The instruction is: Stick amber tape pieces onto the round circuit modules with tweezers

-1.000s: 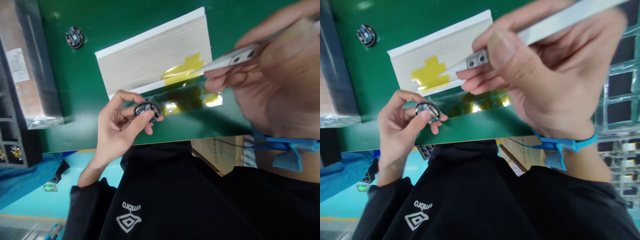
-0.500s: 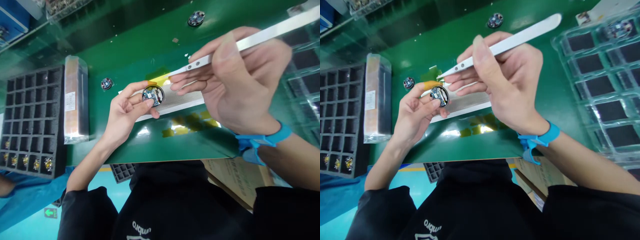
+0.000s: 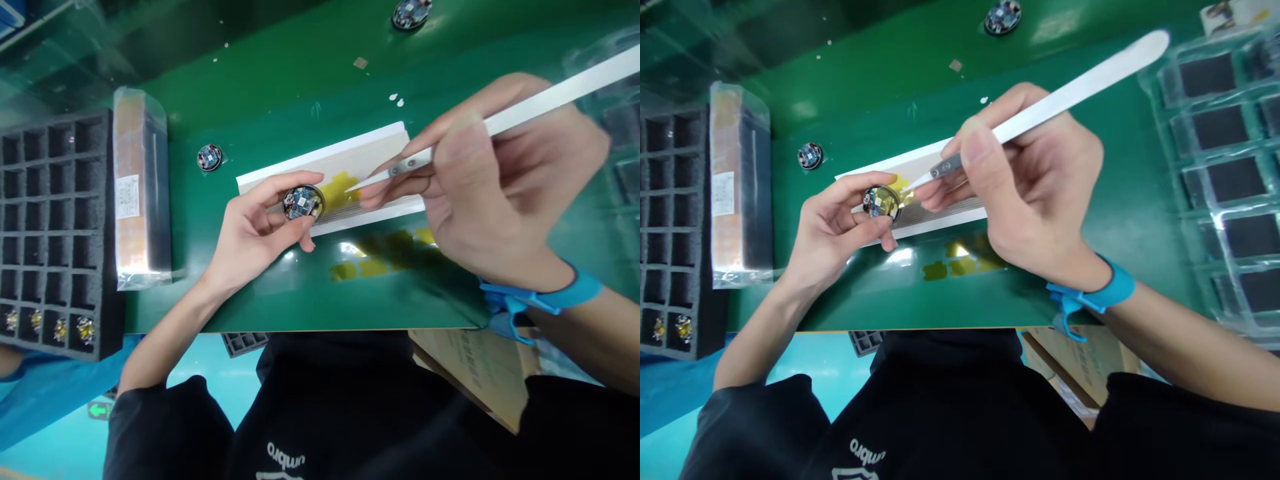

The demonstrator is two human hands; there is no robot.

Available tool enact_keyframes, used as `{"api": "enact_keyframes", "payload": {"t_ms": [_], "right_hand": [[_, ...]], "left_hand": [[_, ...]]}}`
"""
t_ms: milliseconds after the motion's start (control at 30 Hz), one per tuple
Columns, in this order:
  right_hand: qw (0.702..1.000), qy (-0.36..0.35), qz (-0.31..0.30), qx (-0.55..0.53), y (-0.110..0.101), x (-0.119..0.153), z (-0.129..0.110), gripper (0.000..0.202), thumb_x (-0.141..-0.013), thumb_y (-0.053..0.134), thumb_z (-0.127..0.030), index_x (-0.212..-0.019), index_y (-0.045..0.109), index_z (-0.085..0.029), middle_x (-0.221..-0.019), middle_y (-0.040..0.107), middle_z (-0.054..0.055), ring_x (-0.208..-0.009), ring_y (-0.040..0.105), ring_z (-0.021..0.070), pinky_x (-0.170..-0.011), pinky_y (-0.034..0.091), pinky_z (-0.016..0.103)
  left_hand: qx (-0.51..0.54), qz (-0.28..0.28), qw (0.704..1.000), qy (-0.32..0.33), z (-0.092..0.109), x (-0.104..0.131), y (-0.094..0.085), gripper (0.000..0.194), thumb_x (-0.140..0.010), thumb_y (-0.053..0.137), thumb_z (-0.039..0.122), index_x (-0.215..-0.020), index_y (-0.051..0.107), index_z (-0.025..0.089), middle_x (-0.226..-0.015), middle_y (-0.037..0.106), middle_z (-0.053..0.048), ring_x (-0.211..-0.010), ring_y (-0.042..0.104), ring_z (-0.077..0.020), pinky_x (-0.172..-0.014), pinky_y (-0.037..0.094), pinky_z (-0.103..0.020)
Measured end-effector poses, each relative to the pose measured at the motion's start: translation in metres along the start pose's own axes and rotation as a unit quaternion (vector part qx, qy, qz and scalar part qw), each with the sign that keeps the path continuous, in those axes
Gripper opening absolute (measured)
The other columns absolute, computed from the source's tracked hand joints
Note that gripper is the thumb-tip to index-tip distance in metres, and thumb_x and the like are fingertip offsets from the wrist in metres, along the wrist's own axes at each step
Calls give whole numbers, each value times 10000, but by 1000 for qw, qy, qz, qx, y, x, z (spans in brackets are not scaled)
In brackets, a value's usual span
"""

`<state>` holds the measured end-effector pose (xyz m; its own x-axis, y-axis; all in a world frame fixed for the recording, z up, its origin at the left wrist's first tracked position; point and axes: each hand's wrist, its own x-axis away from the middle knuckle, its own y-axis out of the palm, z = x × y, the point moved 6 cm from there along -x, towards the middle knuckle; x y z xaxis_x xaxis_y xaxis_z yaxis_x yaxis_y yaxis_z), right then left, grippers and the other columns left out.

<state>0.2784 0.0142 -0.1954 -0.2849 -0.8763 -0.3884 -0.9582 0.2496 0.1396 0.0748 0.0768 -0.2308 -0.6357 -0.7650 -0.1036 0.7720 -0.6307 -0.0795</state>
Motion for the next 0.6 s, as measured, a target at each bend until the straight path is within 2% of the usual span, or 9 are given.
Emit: {"api": "enact_keyframes", "payload": {"t_ms": [67,167,300,467,600], "right_hand": [[1000,10,3,14,3,2,-2,371,-1023,852,-560,-931,747,-216,-812,769,-41,-767,807,91,-669,701,199],[999,23,7,24,4,3,-4,460,-999,850,-637,-901,745,-200,-841,756,-14,-778,808,112,-671,712,241],[999,25,-19,-8,5,3,-3,387,-1024,844,-576,-958,671,-237,-818,714,-51,-772,792,107,-598,676,256],[997,48,-54,-2,6,6,1,331,-1072,782,-541,-993,659,-243,-866,679,-71,-731,755,71,-590,654,230],[995,72,-64,13,5,7,4,365,-1069,767,-593,-992,691,-244,-901,708,-59,-755,775,79,-623,687,234]], "left_hand": [[13,-5,1000,-24,1,2,3,406,-944,931,319,-1331,815,284,-1266,832,-41,-658,807,-134,-678,728,-266],[27,-18,998,-60,5,6,8,426,-950,929,304,-1342,775,243,-1135,858,-38,-688,840,-173,-691,738,-272],[41,-33,994,-92,10,9,14,423,-951,933,278,-1308,722,195,-952,861,-20,-725,864,-202,-663,723,-241],[59,-40,993,-94,10,8,19,452,-894,994,326,-1274,778,211,-1006,871,-23,-750,866,-202,-712,755,-273],[62,-20,994,-88,7,9,19,475,-843,1034,356,-1241,817,216,-1084,880,-36,-904,883,-237,-874,788,-351]]}}
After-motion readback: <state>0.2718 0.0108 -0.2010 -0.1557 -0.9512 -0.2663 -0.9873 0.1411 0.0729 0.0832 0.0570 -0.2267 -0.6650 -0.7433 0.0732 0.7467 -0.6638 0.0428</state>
